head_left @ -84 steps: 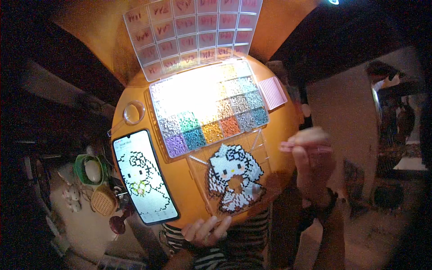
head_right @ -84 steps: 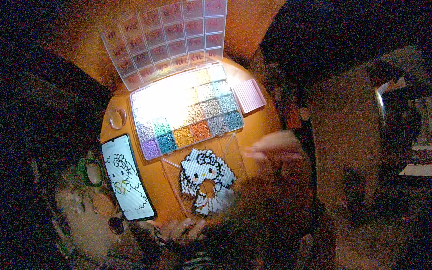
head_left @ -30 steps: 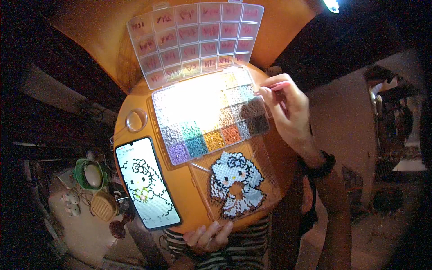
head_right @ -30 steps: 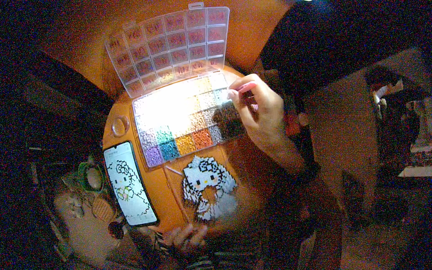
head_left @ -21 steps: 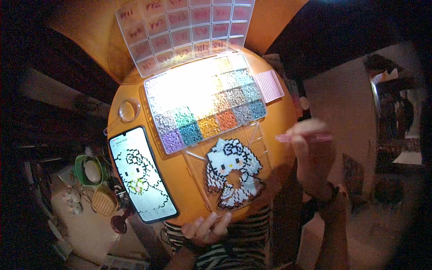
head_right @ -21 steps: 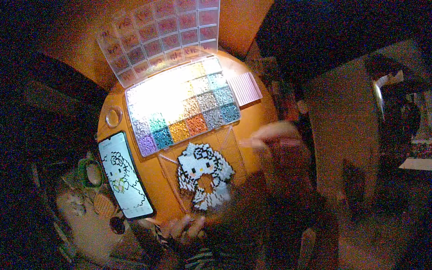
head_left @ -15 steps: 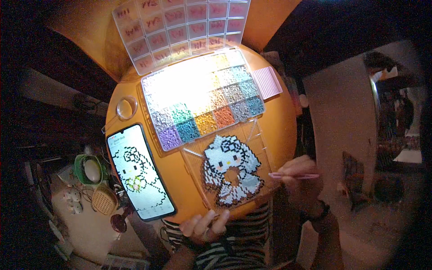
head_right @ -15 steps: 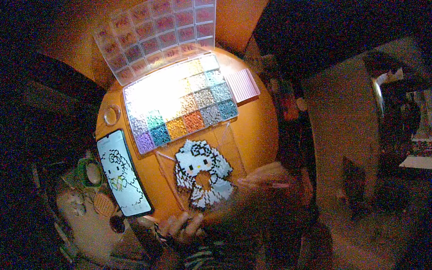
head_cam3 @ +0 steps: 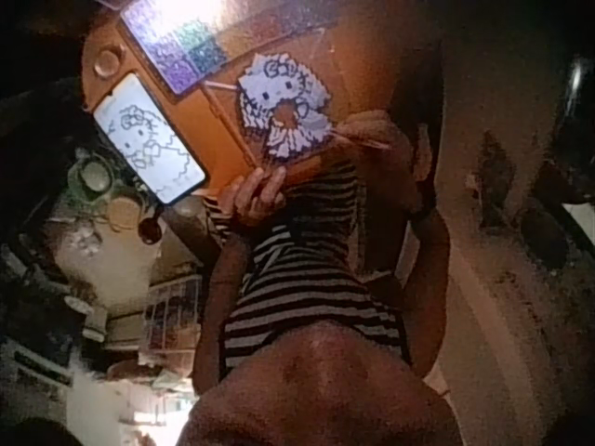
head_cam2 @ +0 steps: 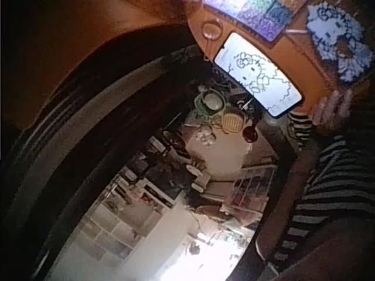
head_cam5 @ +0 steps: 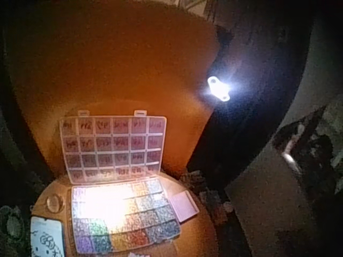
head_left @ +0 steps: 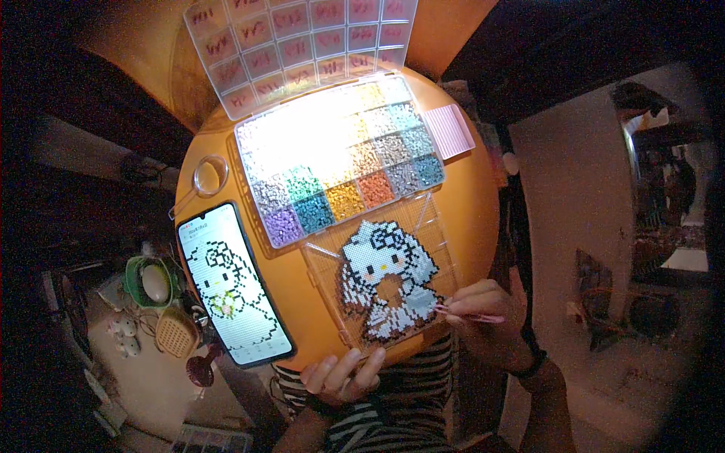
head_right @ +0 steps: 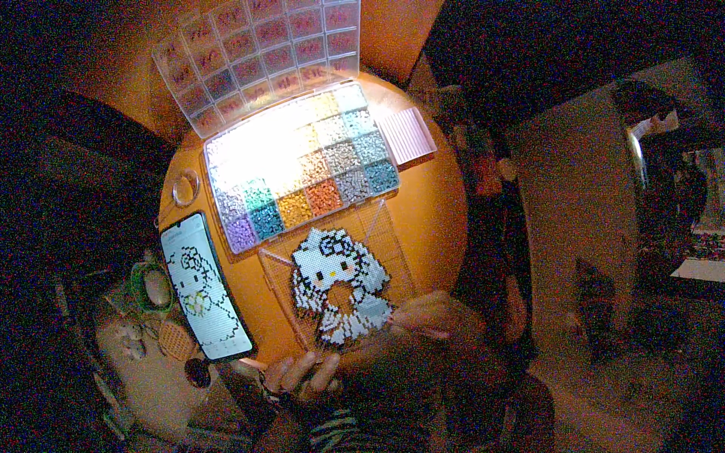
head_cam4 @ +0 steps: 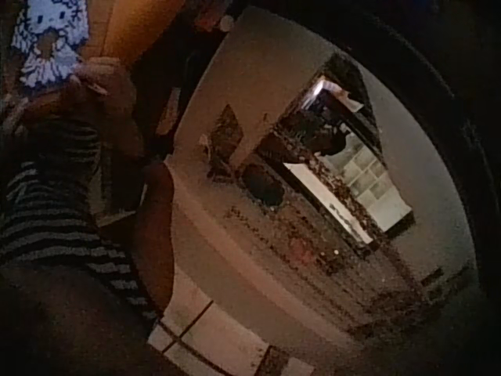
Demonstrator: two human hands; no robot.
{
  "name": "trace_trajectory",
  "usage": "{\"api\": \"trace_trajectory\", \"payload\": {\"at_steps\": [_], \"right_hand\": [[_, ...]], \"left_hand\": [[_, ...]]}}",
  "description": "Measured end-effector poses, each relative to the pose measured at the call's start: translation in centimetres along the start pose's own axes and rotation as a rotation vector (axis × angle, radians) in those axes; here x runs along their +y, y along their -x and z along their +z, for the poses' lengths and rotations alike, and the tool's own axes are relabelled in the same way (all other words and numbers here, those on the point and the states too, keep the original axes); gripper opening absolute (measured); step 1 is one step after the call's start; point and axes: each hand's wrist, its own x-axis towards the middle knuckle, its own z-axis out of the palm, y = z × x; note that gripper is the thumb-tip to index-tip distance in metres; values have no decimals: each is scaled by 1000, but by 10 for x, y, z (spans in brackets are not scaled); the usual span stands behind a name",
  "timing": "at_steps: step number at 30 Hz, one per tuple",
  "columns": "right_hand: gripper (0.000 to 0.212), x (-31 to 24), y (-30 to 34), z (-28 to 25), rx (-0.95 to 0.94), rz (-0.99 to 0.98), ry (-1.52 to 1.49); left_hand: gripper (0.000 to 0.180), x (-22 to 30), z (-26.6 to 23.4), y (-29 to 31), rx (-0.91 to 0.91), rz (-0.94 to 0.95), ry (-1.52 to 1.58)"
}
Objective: Placing small colored beads onto a Hello Kitty pattern using a specialized pen tool.
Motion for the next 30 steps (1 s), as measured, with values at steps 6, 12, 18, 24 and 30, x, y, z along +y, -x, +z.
{"api": "trace_trajectory", "payload": {"at_steps": [6, 12, 18, 24, 30], "right_hand": [[17, -2, -4, -3, -28, -2, 55], [18, -1, -5, -5, -60, -19, 103], [19, 0, -5, -5, -51, -3, 39], [18, 1, -4, -4, -50, 0, 47], [18, 2, -4, -5, -68, 7, 86]], "left_hand": [[22, 5, -1, -7, 19, -80, 19], [20, 5, -3, -14, 12, -68, 12], [20, 5, -4, -15, 12, -73, 2], [22, 6, -2, -10, 9, -86, 28], [22, 5, -5, -10, -27, -65, 29]]}}
